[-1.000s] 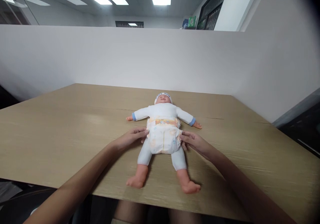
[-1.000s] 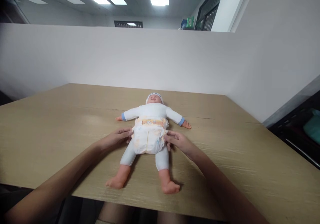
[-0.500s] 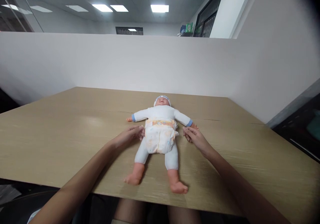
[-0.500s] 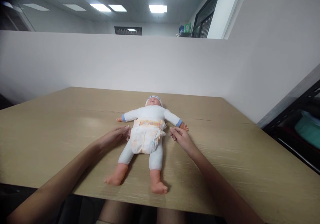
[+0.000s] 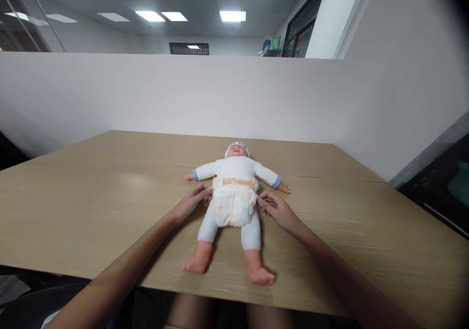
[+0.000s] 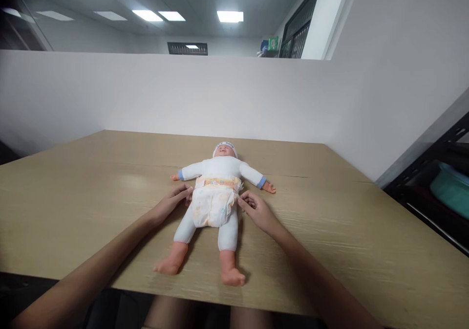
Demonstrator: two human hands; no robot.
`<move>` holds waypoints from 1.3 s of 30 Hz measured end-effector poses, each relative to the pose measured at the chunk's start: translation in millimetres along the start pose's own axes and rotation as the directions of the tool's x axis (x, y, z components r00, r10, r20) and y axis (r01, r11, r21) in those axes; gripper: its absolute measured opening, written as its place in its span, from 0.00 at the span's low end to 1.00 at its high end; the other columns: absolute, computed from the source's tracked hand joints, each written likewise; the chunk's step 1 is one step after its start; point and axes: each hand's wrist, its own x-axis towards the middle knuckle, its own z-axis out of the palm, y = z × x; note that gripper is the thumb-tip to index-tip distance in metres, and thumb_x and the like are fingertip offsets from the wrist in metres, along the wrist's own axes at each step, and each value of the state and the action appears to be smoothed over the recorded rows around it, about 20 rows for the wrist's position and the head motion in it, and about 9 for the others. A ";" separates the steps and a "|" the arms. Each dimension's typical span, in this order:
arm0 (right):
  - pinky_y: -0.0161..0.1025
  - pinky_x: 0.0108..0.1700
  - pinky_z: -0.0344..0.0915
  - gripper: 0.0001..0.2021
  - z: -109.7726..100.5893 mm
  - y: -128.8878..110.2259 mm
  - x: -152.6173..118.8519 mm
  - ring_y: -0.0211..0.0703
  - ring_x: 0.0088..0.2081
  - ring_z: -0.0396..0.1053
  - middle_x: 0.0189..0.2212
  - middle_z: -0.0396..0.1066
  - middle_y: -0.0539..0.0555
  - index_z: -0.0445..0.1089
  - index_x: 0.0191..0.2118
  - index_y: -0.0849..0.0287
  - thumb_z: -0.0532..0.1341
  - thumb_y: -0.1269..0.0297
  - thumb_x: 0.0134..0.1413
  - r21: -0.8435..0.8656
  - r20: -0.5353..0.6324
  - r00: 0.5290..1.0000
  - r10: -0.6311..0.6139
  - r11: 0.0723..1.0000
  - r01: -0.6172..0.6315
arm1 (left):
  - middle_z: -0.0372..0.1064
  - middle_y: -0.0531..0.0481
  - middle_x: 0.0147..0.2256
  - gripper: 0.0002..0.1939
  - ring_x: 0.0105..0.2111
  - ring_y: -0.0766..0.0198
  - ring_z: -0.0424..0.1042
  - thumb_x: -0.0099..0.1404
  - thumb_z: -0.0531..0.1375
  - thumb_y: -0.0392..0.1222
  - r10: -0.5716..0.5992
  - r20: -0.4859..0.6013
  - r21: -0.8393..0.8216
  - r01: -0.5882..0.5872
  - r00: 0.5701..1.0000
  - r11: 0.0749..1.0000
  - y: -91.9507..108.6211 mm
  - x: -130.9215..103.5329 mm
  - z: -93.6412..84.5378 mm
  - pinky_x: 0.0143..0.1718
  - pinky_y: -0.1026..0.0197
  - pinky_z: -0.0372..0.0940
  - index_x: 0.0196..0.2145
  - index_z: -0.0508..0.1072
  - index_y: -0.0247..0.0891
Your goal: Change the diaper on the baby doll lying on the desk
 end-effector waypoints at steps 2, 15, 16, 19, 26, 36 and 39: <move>0.38 0.34 0.60 0.20 2.8 2.6 -0.3 0.40 0.31 0.62 0.31 0.66 0.49 0.68 0.39 0.57 0.64 0.42 0.62 -0.006 -0.036 0.999 -0.031 0.999 0.031 | 0.63 0.56 0.30 0.21 0.31 0.66 0.61 0.67 0.65 0.59 -0.004 0.003 0.009 0.004 1.000 1.000 1.0 -0.5 0.5 0.37 0.62 0.58 0.34 0.69 0.38; 0.39 0.36 0.65 0.10 11.9 -5.1 -8.5 0.42 0.32 0.66 0.33 0.69 0.50 0.70 0.43 0.56 0.66 0.57 0.62 -0.171 -0.127 0.977 -0.168 0.975 0.146 | 0.62 0.55 0.31 0.20 0.31 0.65 0.60 0.69 0.63 0.59 0.013 0.032 0.064 -0.015 0.999 0.998 1.1 -1.2 0.1 0.38 0.61 0.58 0.36 0.69 0.38; 0.39 0.36 0.65 0.09 12.2 -6.0 -9.1 0.41 0.32 0.66 0.33 0.69 0.50 0.70 0.43 0.56 0.65 0.58 0.63 -0.177 -0.123 0.977 -0.173 0.973 0.150 | 0.62 0.56 0.31 0.20 0.31 0.65 0.60 0.69 0.63 0.59 0.014 0.034 0.068 -0.016 0.999 0.998 0.8 -1.1 -0.1 0.38 0.61 0.58 0.36 0.69 0.38; 0.39 0.37 0.65 0.09 13.7 -9.3 -11.2 0.41 0.32 0.66 0.34 0.69 0.50 0.71 0.44 0.55 0.66 0.58 0.63 -0.173 -0.103 0.976 -0.191 0.970 0.171 | 0.62 0.56 0.31 0.20 0.31 0.66 0.60 0.68 0.63 0.59 0.021 0.037 0.083 -0.024 0.999 0.996 1.0 -1.3 0.7 0.37 0.61 0.57 0.36 0.70 0.38; 0.40 0.40 0.66 0.13 9.1 -8.1 -4.5 0.44 0.35 0.70 0.32 0.73 0.51 0.68 0.39 0.56 0.64 0.51 0.64 0.096 -0.119 0.990 -0.076 0.991 0.088 | 0.61 0.56 0.31 0.20 0.30 0.66 0.59 0.66 0.66 0.58 0.078 0.030 0.104 -0.080 0.997 0.991 2.2 -1.7 7.6 0.34 0.61 0.57 0.35 0.66 0.39; 0.47 0.52 0.68 0.15 2.6 -12.7 -6.0 0.50 0.49 0.71 0.50 0.74 0.57 0.73 0.56 0.52 0.59 0.56 0.70 -0.377 -0.207 0.912 -0.354 0.889 0.260 | 0.71 0.49 0.40 0.22 0.36 0.59 0.67 0.75 0.55 0.57 0.273 -0.024 0.339 -0.249 0.962 0.907 0.7 -8.4 9.1 0.39 0.58 0.64 0.60 0.67 0.44; 0.51 0.62 0.63 0.16 7.5 -19.5 -8.7 0.52 0.58 0.67 0.56 0.71 0.56 0.72 0.61 0.48 0.56 0.58 0.73 -0.461 -0.116 0.897 -0.426 0.823 0.331 | 0.73 0.45 0.54 0.23 0.52 0.51 0.70 0.78 0.51 0.55 0.320 0.051 0.467 -0.306 0.946 0.830 2.7 -11.0 9.0 0.55 0.52 0.64 0.63 0.70 0.44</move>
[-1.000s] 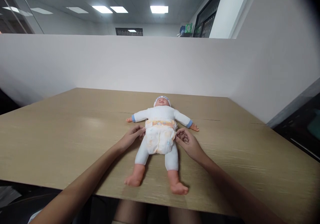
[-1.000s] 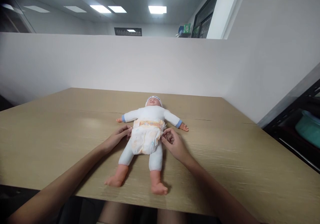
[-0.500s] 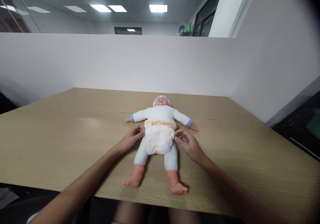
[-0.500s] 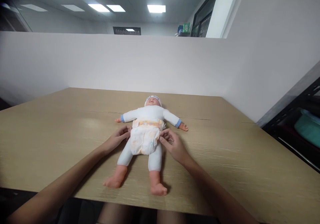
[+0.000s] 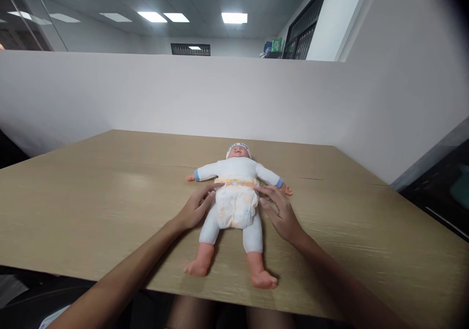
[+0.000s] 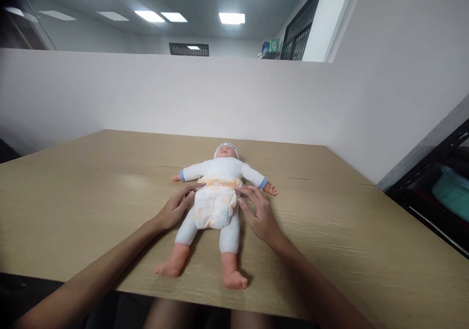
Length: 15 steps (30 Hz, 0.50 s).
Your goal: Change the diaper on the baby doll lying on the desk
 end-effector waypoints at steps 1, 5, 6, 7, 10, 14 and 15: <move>0.52 0.64 0.61 0.17 0.4 -0.8 -0.1 0.52 0.60 0.66 0.57 0.70 0.56 0.72 0.61 0.47 0.55 0.59 0.73 -0.003 0.015 1.000 -0.015 1.000 0.015 | 0.72 0.44 0.58 0.23 0.57 0.49 0.68 0.78 0.50 0.54 0.029 0.010 0.026 -0.029 1.000 0.999 0.5 0.0 -0.4 0.60 0.51 0.61 0.63 0.71 0.44; 0.53 0.65 0.61 0.19 -0.8 7.1 -0.5 0.52 0.62 0.64 0.59 0.67 0.55 0.70 0.64 0.43 0.53 0.61 0.75 -0.069 0.054 0.996 -0.067 0.995 0.070 | 0.69 0.44 0.63 0.25 0.63 0.48 0.65 0.80 0.45 0.52 0.124 0.048 0.187 -0.131 0.991 0.974 -2.6 2.3 -3.7 0.65 0.48 0.56 0.65 0.69 0.43; 0.53 0.64 0.61 0.20 -1.9 11.3 0.1 0.52 0.62 0.64 0.60 0.67 0.56 0.68 0.65 0.43 0.52 0.61 0.75 -0.094 0.066 0.994 -0.088 0.991 0.094 | 0.69 0.44 0.62 0.25 0.62 0.48 0.65 0.80 0.44 0.51 0.148 0.070 0.257 -0.161 0.987 0.953 -4.6 3.6 -5.1 0.65 0.48 0.55 0.66 0.68 0.44; 0.53 0.64 0.62 0.20 -3.4 16.2 1.3 0.52 0.63 0.63 0.60 0.66 0.56 0.67 0.66 0.43 0.52 0.61 0.75 -0.120 0.075 0.991 -0.113 0.985 0.121 | 0.70 0.44 0.62 0.25 0.62 0.48 0.66 0.80 0.44 0.50 0.176 0.092 0.324 -0.196 0.980 0.925 -6.9 5.3 -6.8 0.64 0.47 0.54 0.67 0.67 0.45; 0.53 0.63 0.60 0.21 -8.3 34.4 10.0 0.53 0.62 0.63 0.60 0.66 0.57 0.65 0.67 0.45 0.52 0.60 0.75 -0.232 0.081 0.984 -0.156 0.958 0.171 | 0.72 0.41 0.58 0.26 0.57 0.47 0.68 0.80 0.43 0.49 0.252 0.133 0.439 -0.285 0.959 0.852 -14.4 13.7 -12.8 0.61 0.47 0.54 0.70 0.62 0.44; 0.54 0.60 0.61 0.21 -12.9 64.3 30.5 0.57 0.58 0.66 0.58 0.69 0.60 0.65 0.66 0.52 0.52 0.57 0.74 -0.453 0.019 0.993 -0.117 0.884 0.113 | 0.74 0.42 0.48 0.27 0.50 0.50 0.71 0.79 0.44 0.49 0.231 -0.013 0.561 -0.184 0.973 0.807 -25.7 33.1 -20.2 0.57 0.49 0.56 0.69 0.62 0.41; 0.55 0.59 0.61 0.22 -13.3 71.6 35.2 0.58 0.57 0.66 0.58 0.69 0.61 0.66 0.66 0.54 0.52 0.55 0.73 -0.511 -0.012 0.995 -0.100 0.856 0.080 | 0.73 0.41 0.49 0.26 0.51 0.49 0.69 0.79 0.45 0.50 0.223 -0.074 0.605 -0.134 0.972 0.785 -29.3 38.7 -21.5 0.58 0.48 0.55 0.69 0.62 0.40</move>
